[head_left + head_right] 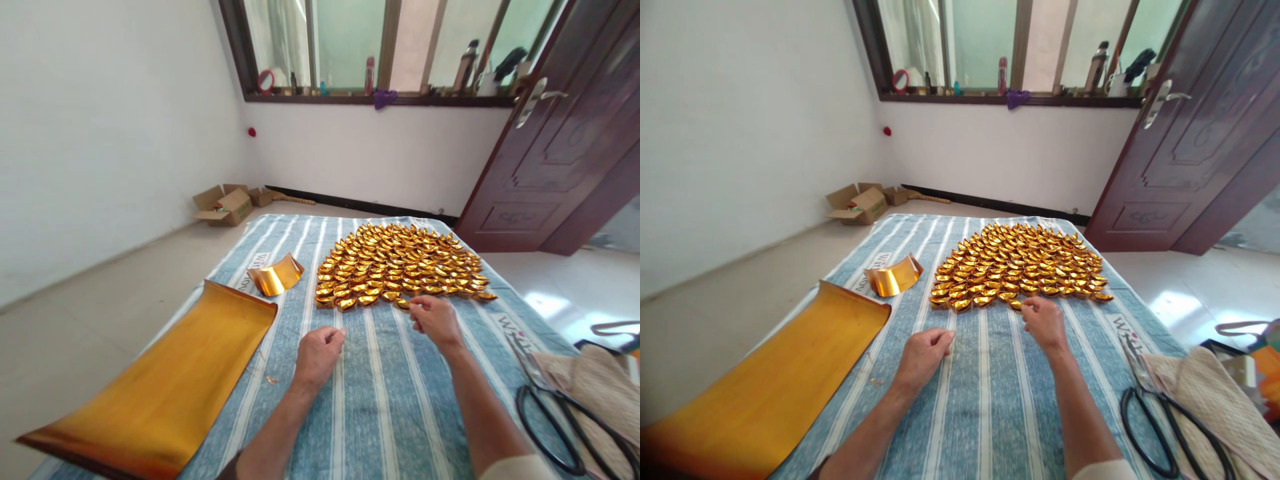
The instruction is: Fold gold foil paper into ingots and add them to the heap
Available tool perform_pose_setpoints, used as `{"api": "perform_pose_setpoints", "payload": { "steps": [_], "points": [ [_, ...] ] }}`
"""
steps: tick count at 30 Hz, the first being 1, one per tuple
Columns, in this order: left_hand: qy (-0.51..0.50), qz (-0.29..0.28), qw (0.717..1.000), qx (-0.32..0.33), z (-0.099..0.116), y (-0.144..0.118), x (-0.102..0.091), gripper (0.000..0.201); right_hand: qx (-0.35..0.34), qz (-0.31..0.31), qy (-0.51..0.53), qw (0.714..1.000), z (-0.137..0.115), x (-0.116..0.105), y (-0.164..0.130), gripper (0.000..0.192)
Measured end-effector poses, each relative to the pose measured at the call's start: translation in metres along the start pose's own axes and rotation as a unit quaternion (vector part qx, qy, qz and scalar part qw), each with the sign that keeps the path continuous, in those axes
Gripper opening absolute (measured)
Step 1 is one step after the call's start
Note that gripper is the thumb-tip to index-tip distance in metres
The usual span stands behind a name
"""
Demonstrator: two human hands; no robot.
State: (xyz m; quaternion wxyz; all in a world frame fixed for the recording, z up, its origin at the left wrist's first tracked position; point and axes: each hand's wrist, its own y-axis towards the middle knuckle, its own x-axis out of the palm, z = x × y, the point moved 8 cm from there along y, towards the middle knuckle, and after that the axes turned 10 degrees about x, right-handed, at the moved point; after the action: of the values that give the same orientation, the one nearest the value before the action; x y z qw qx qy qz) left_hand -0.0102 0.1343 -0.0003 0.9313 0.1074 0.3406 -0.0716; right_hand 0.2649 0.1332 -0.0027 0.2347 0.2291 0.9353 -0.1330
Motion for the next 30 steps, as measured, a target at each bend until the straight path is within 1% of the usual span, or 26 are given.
{"api": "perform_pose_setpoints", "payload": {
  "steps": [2,3,5,10,16,19,22,24,26,28,30],
  "points": [
    [0.000,-0.004,1.000,0.003,-0.001,0.000,0.001,0.038,0.008,0.038,-0.027,0.999,0.009,-0.021,0.015,0.023],
    [0.000,-0.005,1.000,0.005,-0.001,0.000,0.002,0.038,0.011,0.049,-0.040,0.998,0.012,-0.028,0.022,0.020],
    [0.000,-0.007,1.000,0.006,-0.002,0.000,0.003,0.037,0.013,0.053,-0.061,0.997,0.017,-0.032,0.033,0.017],
    [-0.002,-0.009,1.000,0.009,-0.003,0.000,0.004,0.035,0.013,0.030,-0.078,0.996,0.024,-0.021,0.050,0.017],
    [-0.006,-0.002,1.000,0.014,-0.002,-0.001,0.003,0.035,0.010,0.022,-0.063,0.998,0.029,-0.011,0.057,0.021],
    [-0.006,0.003,1.000,0.014,-0.002,-0.002,0.002,0.034,0.018,0.030,-0.053,0.998,0.033,-0.009,0.059,0.026],
    [-0.003,0.012,1.000,0.013,-0.001,-0.004,0.002,0.033,0.023,0.043,-0.049,0.998,0.034,-0.010,0.059,0.027],
    [0.002,0.023,1.000,0.011,0.000,-0.004,-0.002,0.030,0.022,0.057,-0.050,0.997,0.032,-0.015,0.055,0.026],
    [0.015,0.040,0.999,0.008,0.001,-0.001,-0.010,0.026,0.016,0.078,-0.054,0.995,0.028,-0.021,0.049,0.027],
    [0.036,0.062,0.997,0.000,0.002,0.008,-0.023,0.020,0.007,0.099,-0.059,0.993,0.022,-0.028,0.042,0.028],
    [0.066,0.088,0.994,-0.012,0.001,0.024,-0.039,0.017,-0.009,0.116,-0.063,0.991,0.015,-0.032,0.035,0.029]
  ]
}}
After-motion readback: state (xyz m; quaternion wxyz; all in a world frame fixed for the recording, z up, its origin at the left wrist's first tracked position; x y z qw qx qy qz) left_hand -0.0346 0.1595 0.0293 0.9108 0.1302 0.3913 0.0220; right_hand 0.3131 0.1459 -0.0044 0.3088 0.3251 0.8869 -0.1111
